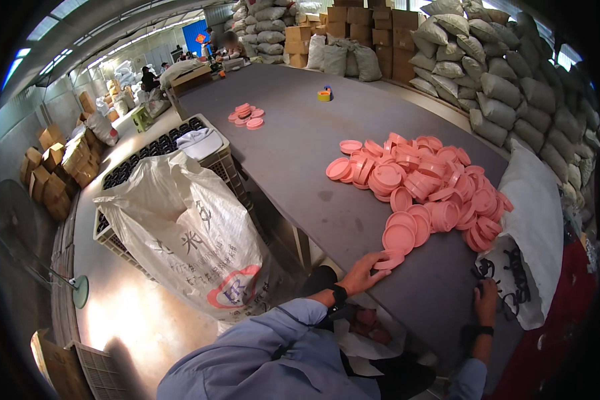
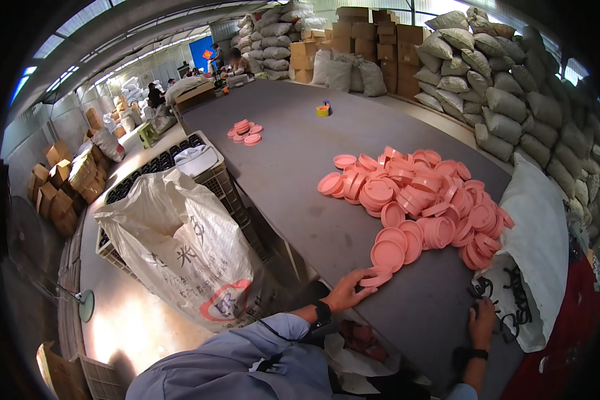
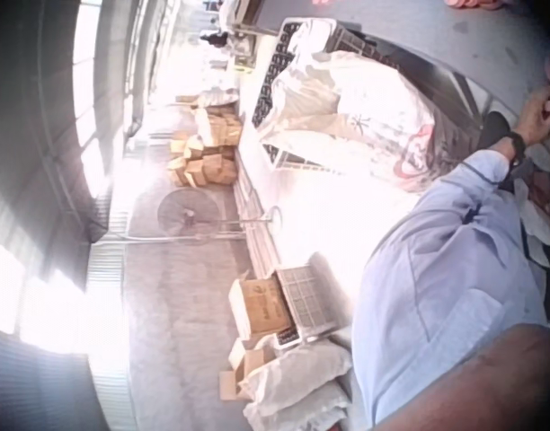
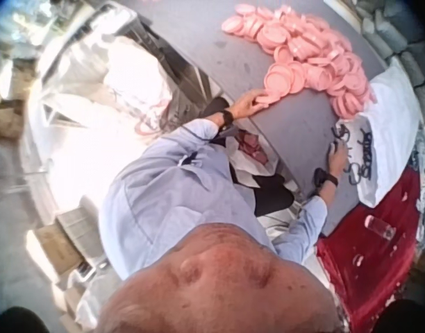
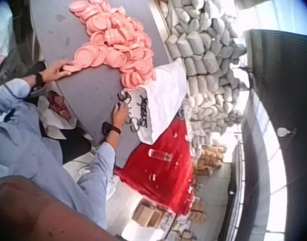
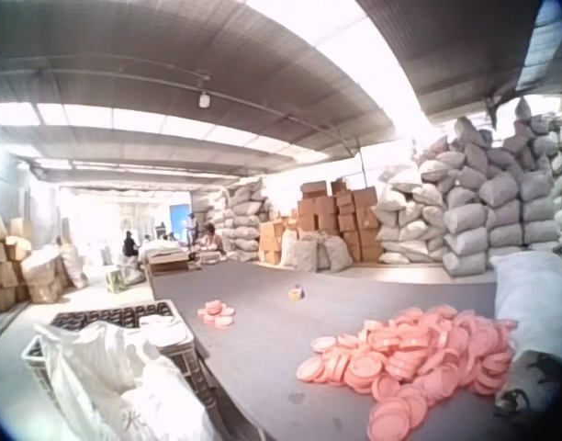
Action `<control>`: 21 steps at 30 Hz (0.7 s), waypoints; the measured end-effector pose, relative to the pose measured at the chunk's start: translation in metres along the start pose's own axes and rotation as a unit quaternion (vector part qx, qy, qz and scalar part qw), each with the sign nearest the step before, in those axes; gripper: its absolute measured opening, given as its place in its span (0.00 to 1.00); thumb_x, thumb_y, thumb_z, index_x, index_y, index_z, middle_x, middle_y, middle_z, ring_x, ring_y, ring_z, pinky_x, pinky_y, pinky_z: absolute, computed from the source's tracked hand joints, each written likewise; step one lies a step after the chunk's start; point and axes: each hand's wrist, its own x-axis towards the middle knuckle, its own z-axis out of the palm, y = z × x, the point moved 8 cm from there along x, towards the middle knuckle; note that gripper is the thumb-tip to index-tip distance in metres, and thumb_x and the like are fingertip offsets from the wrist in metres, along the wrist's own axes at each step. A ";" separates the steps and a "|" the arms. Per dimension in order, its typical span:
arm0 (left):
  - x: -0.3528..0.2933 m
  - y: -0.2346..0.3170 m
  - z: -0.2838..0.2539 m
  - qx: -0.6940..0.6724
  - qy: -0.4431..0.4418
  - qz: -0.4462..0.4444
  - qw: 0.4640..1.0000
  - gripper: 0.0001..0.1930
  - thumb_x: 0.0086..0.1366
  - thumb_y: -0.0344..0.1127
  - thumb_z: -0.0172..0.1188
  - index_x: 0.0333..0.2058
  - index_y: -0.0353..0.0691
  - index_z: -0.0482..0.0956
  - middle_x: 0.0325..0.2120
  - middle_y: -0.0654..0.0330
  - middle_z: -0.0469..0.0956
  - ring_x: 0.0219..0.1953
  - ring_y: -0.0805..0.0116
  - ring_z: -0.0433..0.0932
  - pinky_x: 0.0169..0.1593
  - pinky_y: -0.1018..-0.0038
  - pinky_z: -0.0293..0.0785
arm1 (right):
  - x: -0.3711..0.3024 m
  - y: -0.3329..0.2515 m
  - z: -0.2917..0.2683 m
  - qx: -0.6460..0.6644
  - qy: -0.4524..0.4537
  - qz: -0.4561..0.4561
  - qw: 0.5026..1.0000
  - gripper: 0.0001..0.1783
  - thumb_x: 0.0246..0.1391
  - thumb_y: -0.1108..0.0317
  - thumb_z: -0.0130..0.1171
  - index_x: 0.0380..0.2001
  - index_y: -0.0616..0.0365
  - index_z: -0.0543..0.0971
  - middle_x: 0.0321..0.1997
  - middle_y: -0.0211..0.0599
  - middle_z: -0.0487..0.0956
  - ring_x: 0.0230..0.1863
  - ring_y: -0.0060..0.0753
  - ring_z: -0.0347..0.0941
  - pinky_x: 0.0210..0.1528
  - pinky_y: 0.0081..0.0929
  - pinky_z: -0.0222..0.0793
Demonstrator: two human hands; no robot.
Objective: Assembling small black plastic hooks into slots on pink plastic container lids.
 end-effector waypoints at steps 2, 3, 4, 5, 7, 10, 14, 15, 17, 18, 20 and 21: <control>0.003 0.011 -0.011 -0.018 0.028 -0.032 0.999 0.25 0.66 0.39 0.71 0.58 0.39 0.75 0.52 0.50 0.81 0.54 0.54 0.81 0.58 0.64 0.76 | -0.002 -0.023 -0.009 -0.026 -0.006 -0.002 1.000 0.21 0.53 0.74 0.68 0.51 0.60 0.77 0.63 0.56 0.73 0.64 0.63 0.69 0.66 0.50 0.65; 0.003 0.011 -0.019 -0.036 0.054 -0.065 0.996 0.25 0.67 0.39 0.70 0.59 0.38 0.74 0.51 0.49 0.81 0.52 0.54 0.82 0.58 0.64 0.76 | -0.002 -0.034 -0.012 -0.051 -0.013 -0.003 0.999 0.21 0.52 0.75 0.69 0.51 0.60 0.77 0.61 0.55 0.74 0.62 0.61 0.70 0.65 0.50 0.66; 0.004 0.012 -0.021 -0.038 0.056 -0.063 0.996 0.25 0.67 0.39 0.70 0.59 0.38 0.74 0.51 0.49 0.81 0.52 0.54 0.82 0.58 0.64 0.76 | -0.005 -0.037 -0.013 -0.052 -0.012 -0.004 0.999 0.21 0.52 0.75 0.69 0.51 0.60 0.77 0.61 0.55 0.74 0.62 0.61 0.70 0.65 0.50 0.66; 0.004 0.012 -0.030 -0.041 0.099 -0.065 0.992 0.25 0.68 0.40 0.69 0.58 0.37 0.73 0.50 0.46 0.81 0.51 0.51 0.82 0.56 0.63 0.77 | -0.007 -0.037 -0.012 -0.065 -0.013 0.008 0.998 0.21 0.52 0.76 0.67 0.50 0.60 0.77 0.59 0.55 0.74 0.60 0.61 0.71 0.63 0.50 0.67; 0.001 0.007 -0.041 -0.052 0.152 -0.087 0.983 0.24 0.69 0.42 0.67 0.58 0.35 0.72 0.48 0.43 0.81 0.51 0.48 0.83 0.56 0.62 0.77 | -0.012 -0.035 -0.009 -0.079 -0.015 0.020 0.997 0.21 0.52 0.78 0.66 0.50 0.60 0.77 0.57 0.55 0.75 0.59 0.60 0.72 0.62 0.49 0.68; -0.001 0.001 -0.041 -0.088 0.152 -0.100 0.979 0.24 0.70 0.41 0.66 0.57 0.34 0.72 0.48 0.44 0.82 0.51 0.51 0.83 0.56 0.63 0.77 | -0.017 -0.005 0.006 -0.075 -0.063 0.066 0.993 0.24 0.49 0.79 0.65 0.52 0.63 0.76 0.57 0.56 0.76 0.59 0.62 0.73 0.61 0.48 0.69; -0.002 -0.004 -0.042 -0.105 0.143 -0.105 0.978 0.23 0.70 0.41 0.65 0.57 0.34 0.72 0.47 0.45 0.82 0.51 0.53 0.83 0.56 0.64 0.77 | -0.020 -0.002 -0.006 -0.022 0.082 0.001 0.996 0.23 0.51 0.82 0.59 0.52 0.65 0.75 0.56 0.57 0.77 0.58 0.62 0.73 0.60 0.47 0.69; -0.003 -0.005 -0.042 -0.108 0.139 -0.111 0.978 0.22 0.71 0.41 0.64 0.56 0.33 0.73 0.47 0.46 0.83 0.51 0.55 0.83 0.56 0.64 0.77 | -0.020 -0.007 -0.016 0.000 0.128 0.022 0.992 0.22 0.51 0.83 0.58 0.52 0.66 0.75 0.57 0.57 0.76 0.58 0.62 0.73 0.60 0.46 0.69; -0.002 -0.005 -0.043 -0.113 0.134 -0.116 0.978 0.22 0.71 0.42 0.63 0.56 0.33 0.75 0.47 0.46 0.83 0.51 0.56 0.83 0.56 0.64 0.77 | -0.018 -0.019 -0.026 0.007 0.141 0.022 0.990 0.22 0.52 0.84 0.56 0.52 0.67 0.75 0.55 0.56 0.77 0.56 0.63 0.73 0.59 0.48 0.69; 0.000 -0.005 -0.039 -0.107 0.099 -0.118 0.982 0.21 0.72 0.43 0.62 0.56 0.33 0.75 0.48 0.46 0.83 0.51 0.55 0.83 0.57 0.64 0.77 | -0.017 -0.022 -0.030 0.014 0.154 0.022 0.988 0.21 0.53 0.85 0.54 0.51 0.67 0.74 0.52 0.56 0.77 0.53 0.64 0.74 0.57 0.49 0.69; 0.003 -0.005 -0.033 -0.104 0.063 -0.118 0.986 0.21 0.72 0.43 0.61 0.56 0.34 0.76 0.48 0.46 0.83 0.52 0.54 0.83 0.58 0.64 0.76 | -0.016 -0.019 -0.027 -0.007 0.129 0.028 0.991 0.20 0.53 0.86 0.54 0.50 0.67 0.75 0.50 0.55 0.77 0.52 0.63 0.74 0.56 0.49 0.69; 0.005 -0.004 -0.031 -0.100 0.053 -0.112 0.987 0.21 0.73 0.42 0.60 0.57 0.35 0.77 0.49 0.47 0.83 0.52 0.54 0.83 0.58 0.64 0.76 | -0.014 -0.017 -0.023 -0.027 0.102 0.033 0.994 0.19 0.53 0.86 0.54 0.49 0.66 0.75 0.48 0.55 0.77 0.51 0.62 0.74 0.55 0.49 0.69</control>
